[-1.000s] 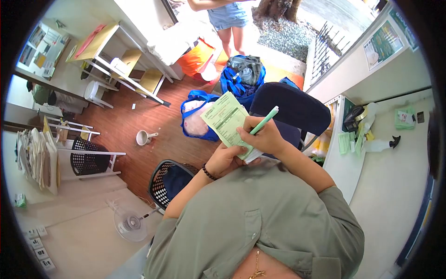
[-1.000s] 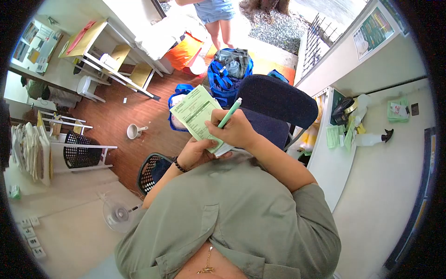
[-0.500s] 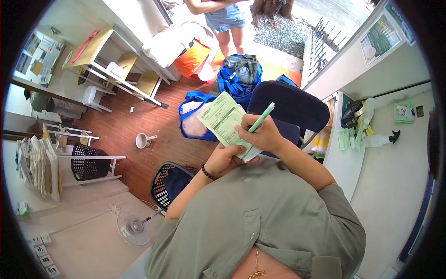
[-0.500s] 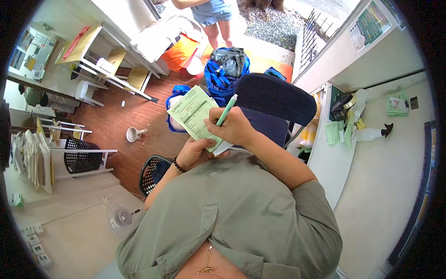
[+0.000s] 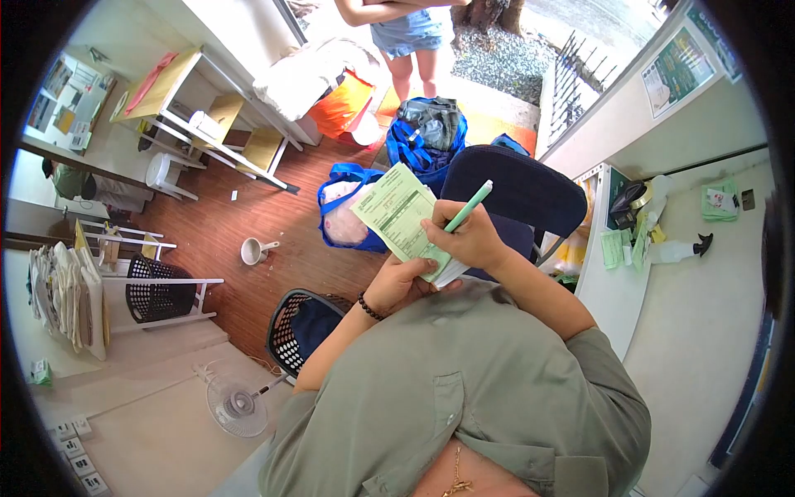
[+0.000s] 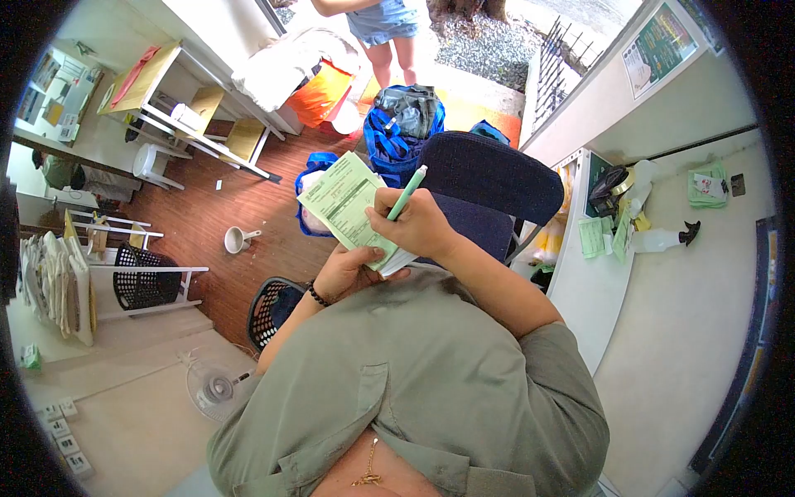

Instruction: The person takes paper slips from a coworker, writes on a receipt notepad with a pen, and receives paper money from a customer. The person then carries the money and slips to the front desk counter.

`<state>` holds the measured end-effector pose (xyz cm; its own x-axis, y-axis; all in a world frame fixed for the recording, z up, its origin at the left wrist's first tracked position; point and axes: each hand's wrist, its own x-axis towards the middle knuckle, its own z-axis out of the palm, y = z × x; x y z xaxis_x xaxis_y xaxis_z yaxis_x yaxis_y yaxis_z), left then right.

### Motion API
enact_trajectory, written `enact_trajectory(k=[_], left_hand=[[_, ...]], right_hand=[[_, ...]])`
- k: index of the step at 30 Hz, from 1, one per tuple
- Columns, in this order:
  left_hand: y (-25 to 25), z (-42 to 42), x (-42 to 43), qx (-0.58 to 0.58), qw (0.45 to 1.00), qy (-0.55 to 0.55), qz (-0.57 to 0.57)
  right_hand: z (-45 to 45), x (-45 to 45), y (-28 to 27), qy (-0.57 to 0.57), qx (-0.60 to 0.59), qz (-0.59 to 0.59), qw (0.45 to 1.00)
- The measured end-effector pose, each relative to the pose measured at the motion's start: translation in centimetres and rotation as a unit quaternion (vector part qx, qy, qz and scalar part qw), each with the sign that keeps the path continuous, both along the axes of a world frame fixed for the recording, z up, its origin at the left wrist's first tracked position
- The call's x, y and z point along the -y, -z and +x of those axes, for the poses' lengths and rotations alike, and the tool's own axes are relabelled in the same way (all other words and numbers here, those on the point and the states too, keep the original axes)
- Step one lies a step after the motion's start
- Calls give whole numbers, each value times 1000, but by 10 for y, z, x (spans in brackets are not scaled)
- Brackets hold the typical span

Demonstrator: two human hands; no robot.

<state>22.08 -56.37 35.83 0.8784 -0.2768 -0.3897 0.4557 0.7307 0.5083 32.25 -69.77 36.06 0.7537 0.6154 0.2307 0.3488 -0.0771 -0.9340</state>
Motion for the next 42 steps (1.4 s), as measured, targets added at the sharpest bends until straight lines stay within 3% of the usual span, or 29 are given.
enact_trajectory(k=[20, 26, 42], left_hand=[[1, -4, 1, 2, 1000, 8, -3], [3, -3, 3, 11, 1000, 13, 1], [4, -8, 4, 58, 998, 28, 1]], right_hand=[[-2, 2, 5, 1, 28, -5, 1000], [-3, 7, -8, 15, -42, -2, 999], [-13, 10, -6, -25, -6, 4, 1000]])
